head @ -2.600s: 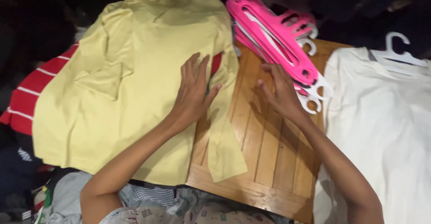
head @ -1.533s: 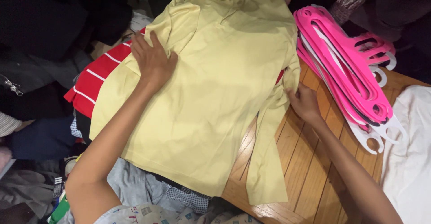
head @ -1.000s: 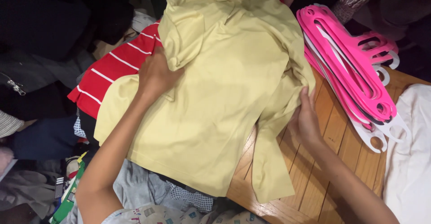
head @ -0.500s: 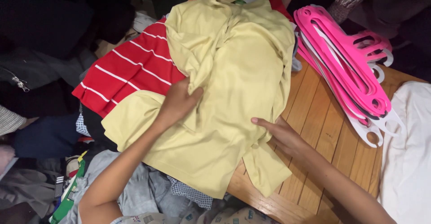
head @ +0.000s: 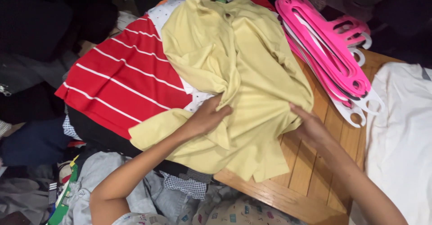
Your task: The person hangs a yellow long-sleeved shirt on a pink hanger, smoothing the fabric and adjusting the sleeves. They then pick up a red and white striped shirt and place it on another pink hanger, arranging the collar and sleeves.
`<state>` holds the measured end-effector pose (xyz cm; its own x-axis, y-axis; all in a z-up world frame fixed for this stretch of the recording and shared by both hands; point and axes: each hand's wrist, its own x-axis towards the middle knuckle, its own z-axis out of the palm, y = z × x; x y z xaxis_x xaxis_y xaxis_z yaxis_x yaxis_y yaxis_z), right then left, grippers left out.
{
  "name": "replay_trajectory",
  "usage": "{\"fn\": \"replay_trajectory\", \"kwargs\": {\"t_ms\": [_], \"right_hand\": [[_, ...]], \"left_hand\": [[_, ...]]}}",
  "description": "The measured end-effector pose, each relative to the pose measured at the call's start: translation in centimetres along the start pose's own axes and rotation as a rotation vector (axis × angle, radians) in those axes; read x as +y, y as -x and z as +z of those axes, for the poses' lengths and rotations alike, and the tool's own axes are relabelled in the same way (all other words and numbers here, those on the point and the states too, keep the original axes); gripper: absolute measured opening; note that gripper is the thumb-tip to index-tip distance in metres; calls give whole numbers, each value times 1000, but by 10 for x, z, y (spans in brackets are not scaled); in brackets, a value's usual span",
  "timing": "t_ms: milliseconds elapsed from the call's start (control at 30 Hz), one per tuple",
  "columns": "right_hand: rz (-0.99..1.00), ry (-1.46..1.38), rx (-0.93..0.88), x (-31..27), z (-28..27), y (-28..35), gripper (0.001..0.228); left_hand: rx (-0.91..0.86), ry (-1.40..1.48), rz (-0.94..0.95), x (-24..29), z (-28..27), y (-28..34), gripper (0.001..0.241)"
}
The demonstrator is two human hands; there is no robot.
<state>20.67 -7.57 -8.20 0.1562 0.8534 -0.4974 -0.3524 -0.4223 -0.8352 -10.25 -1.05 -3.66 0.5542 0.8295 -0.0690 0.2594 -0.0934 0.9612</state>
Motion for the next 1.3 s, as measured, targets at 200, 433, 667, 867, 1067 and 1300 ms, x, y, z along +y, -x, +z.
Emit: {"fn": "replay_trajectory", "kwargs": {"t_ms": [200, 433, 667, 867, 1067, 1300], "right_hand": [[-121, -85, 76, 4, -80, -28, 48], [-231, -87, 220, -7, -122, 19, 42], [-164, 37, 342, 2, -146, 58, 49], [-211, 453, 276, -25, -117, 88, 60], [-274, 898, 297, -41, -86, 90, 96], [-98, 1074, 122, -40, -57, 71, 139]], "left_hand": [[-162, -77, -20, 36, 37, -12, 45], [-294, -164, -49, -5, 92, -39, 47], [-451, -277, 20, -34, 145, -53, 37], [-663, -345, -219, -36, 157, -46, 33], [-616, -201, -142, -34, 136, -46, 47], [-412, -346, 235, -61, 128, -55, 41]]}}
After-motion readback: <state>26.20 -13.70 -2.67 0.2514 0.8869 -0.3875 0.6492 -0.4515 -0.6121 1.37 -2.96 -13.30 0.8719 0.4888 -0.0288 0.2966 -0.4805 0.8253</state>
